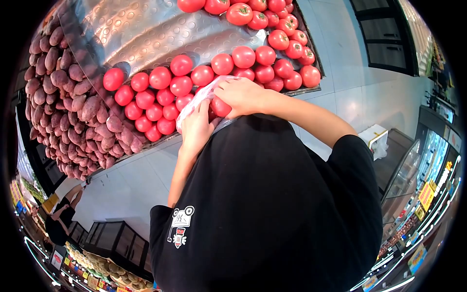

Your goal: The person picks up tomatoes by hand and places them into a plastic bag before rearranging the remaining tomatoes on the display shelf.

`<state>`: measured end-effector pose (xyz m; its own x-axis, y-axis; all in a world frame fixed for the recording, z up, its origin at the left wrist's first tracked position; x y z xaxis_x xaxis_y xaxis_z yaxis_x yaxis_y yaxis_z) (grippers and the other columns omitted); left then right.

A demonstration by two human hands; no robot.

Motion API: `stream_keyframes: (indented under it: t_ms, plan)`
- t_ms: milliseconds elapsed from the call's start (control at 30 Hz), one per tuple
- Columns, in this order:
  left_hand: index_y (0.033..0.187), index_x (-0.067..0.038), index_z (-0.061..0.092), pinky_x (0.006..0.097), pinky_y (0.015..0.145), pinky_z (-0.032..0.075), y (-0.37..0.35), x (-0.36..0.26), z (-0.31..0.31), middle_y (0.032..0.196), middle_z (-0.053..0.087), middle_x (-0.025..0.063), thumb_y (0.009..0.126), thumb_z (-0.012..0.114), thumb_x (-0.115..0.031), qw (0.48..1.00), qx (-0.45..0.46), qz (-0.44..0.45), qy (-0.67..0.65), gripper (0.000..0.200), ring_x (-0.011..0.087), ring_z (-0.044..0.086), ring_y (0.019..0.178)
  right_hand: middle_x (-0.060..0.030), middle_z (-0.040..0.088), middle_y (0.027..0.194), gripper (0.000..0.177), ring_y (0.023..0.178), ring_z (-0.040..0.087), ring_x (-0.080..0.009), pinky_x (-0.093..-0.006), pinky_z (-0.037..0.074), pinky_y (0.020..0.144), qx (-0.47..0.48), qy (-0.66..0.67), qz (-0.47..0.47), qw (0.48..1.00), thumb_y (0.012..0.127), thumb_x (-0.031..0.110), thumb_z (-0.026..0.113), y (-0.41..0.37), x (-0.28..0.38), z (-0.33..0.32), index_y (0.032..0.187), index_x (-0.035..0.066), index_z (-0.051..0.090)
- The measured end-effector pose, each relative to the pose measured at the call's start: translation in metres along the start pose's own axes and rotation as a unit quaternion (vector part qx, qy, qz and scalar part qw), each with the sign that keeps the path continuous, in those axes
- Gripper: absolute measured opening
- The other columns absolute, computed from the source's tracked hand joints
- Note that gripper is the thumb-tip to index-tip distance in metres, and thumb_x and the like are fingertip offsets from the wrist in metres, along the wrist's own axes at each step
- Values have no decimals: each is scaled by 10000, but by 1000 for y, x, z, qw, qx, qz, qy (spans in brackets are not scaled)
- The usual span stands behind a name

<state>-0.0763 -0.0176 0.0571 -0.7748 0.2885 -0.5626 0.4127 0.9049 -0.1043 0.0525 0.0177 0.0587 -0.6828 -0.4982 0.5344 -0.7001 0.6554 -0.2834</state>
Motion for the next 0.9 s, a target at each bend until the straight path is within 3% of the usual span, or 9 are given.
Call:
stream_keyframes:
  t_ms: [167, 300, 333, 400, 467, 533, 600, 733, 900]
  plan:
    - [1182, -53, 671, 517, 758, 628, -1, 6, 17, 1043, 782, 152, 973, 708, -200, 985, 119, -78, 95, 258, 401, 785, 862, -180, 664, 1344, 652, 1251, 671, -368, -478, 573, 988, -7, 55, 30, 998, 778, 291, 917, -9, 12, -36, 1307, 26, 643]
    - [1151, -26, 702, 479, 703, 637, 8, -2, 24, 1022, 779, 177, 989, 624, -142, 989, 97, -22, 108, 213, 369, 790, 807, -171, 660, 1333, 686, 1258, 667, -355, -429, 558, 1026, -28, 217, 75, 973, 794, 312, 931, -5, 13, -81, 1343, 33, 631]
    - [1158, -16, 707, 468, 688, 638, 11, -5, 28, 1018, 778, 183, 976, 631, -132, 987, 96, -18, 131, 229, 356, 791, 795, -132, 670, 1341, 707, 1272, 670, -272, -399, 549, 1067, -35, 246, 73, 966, 831, 283, 934, -1, 2, -82, 1412, 35, 616]
    - [1175, 7, 714, 451, 667, 640, 13, -13, 28, 1012, 778, 193, 949, 644, -112, 984, 86, 23, 155, 265, 333, 795, 782, -92, 677, 1360, 717, 1284, 651, -198, -383, 540, 1103, -104, 412, 85, 901, 871, 253, 926, 11, -23, -84, 1473, 42, 601]
    - [1195, 30, 717, 437, 657, 642, 10, -24, 24, 1008, 778, 202, 922, 657, -94, 981, 66, 93, 156, 306, 313, 799, 780, -98, 686, 1380, 737, 1263, 670, -198, -380, 543, 1110, -185, 381, 118, 898, 879, 251, 922, 26, -51, -93, 1502, 41, 589]
    - [1184, 32, 730, 424, 640, 635, 11, -26, 26, 959, 771, 181, 886, 685, -93, 974, 79, 121, 171, 326, 293, 793, 761, -120, 688, 1372, 729, 1272, 684, -274, -403, 544, 1106, -246, 183, 117, 945, 871, 304, 906, 44, -63, -101, 1479, 43, 599]
    - [1154, 26, 741, 419, 649, 627, 14, -29, 26, 932, 767, 160, 880, 696, -99, 969, 92, 142, 179, 304, 287, 785, 770, -137, 680, 1367, 726, 1276, 668, -332, -432, 541, 1103, -229, 112, 115, 960, 865, 345, 894, 61, -69, -91, 1462, 48, 607]
    - [1108, -8, 763, 393, 836, 560, 16, -41, 21, 914, 762, 111, 881, 708, -130, 944, 104, 210, 233, 264, 267, 737, 957, -137, 667, 1363, 712, 1286, 636, -391, -479, 534, 1094, -192, 31, 105, 975, 858, 398, 881, 81, -75, -63, 1436, 71, 625]
    - [1104, -42, 772, 392, 1005, 442, 17, -40, 26, 966, 754, 82, 902, 696, -172, 926, 125, 229, 271, 251, 262, 666, 1096, -130, 625, 1425, 717, 1321, 622, -374, -476, 547, 1088, -190, 30, 99, 976, 900, 355, 856, 79, -79, -50, 1512, 86, 596]
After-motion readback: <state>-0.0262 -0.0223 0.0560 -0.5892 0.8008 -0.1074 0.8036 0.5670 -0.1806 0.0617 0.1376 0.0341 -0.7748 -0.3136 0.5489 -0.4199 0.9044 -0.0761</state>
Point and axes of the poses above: each hand's wrist, its own y-axis towards the middle knuckle, its own z-axis out of the palm, x = y × z, the point moved 9 cm from there along y, towards the middle knuckle
